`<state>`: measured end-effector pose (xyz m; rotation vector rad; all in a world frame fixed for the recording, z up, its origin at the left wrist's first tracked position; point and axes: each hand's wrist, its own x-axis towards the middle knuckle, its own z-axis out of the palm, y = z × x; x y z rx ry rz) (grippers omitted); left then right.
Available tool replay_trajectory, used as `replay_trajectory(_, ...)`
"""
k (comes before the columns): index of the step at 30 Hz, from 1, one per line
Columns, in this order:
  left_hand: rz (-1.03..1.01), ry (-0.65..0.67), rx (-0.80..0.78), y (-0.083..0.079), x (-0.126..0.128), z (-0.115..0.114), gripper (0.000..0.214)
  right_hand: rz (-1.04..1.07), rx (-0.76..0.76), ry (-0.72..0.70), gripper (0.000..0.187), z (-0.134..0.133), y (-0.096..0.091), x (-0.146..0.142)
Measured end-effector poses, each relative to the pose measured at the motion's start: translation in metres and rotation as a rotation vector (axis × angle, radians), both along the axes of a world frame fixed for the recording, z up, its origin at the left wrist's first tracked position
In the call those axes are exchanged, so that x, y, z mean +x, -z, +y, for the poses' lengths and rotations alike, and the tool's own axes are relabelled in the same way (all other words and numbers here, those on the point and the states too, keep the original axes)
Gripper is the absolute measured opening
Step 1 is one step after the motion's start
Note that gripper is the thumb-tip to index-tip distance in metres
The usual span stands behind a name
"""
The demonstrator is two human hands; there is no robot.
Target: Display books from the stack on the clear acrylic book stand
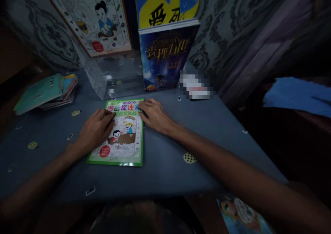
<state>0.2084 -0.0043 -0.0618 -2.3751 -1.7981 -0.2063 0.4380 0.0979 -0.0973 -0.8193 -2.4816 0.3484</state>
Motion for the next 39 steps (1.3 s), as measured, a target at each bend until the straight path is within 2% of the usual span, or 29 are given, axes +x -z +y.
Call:
replay_trajectory(5, -0.165, 0.207, -0.033, 0.001, 0.017, -0.044, 0.028, -0.013, 0.028, 0.020, 0.026, -0.017, -0.003, -0.001)
replay_trajectory(10, -0.191, 0.368, -0.057, 0.001, 0.027, -0.072, 0.035, 0.102, -0.005, -0.088, 0.025, -0.051, -0.004, 0.007)
replay_trajectory(14, -0.125, 0.407, -0.004, 0.000, 0.028, -0.078, 0.036, 0.266, -0.114, -0.193, 0.028, -0.084, -0.009, 0.021)
replay_trajectory(18, -0.037, 0.464, 0.080, -0.002, 0.029, -0.078, 0.029, 0.330, -0.304, -0.197, 0.029, -0.112, -0.016, 0.037)
replay_trajectory(21, 0.004, 0.483, 0.132, -0.003, 0.031, -0.079, 0.028, 0.359, -0.426, -0.190, 0.028, -0.122, -0.018, 0.043)
replay_trajectory(24, 0.007, 0.471, 0.148, -0.003, 0.032, -0.081, 0.028, 0.407, -0.475, -0.178, 0.027, -0.124, -0.017, 0.045)
replay_trajectory(29, 0.038, 0.454, 0.152, -0.003, 0.032, -0.084, 0.029, 0.478, -0.426, -0.206, 0.026, -0.125, -0.018, 0.045)
replay_trajectory(35, 0.001, 0.420, 0.217, 0.007, 0.033, -0.089, 0.029, 0.362, -0.301, -0.275, 0.025, -0.130, -0.023, 0.043)
replay_trajectory(39, -0.038, 0.408, 0.145, 0.009, 0.026, -0.101, 0.030, 0.327, -0.229, -0.288, 0.024, -0.132, -0.024, 0.041)
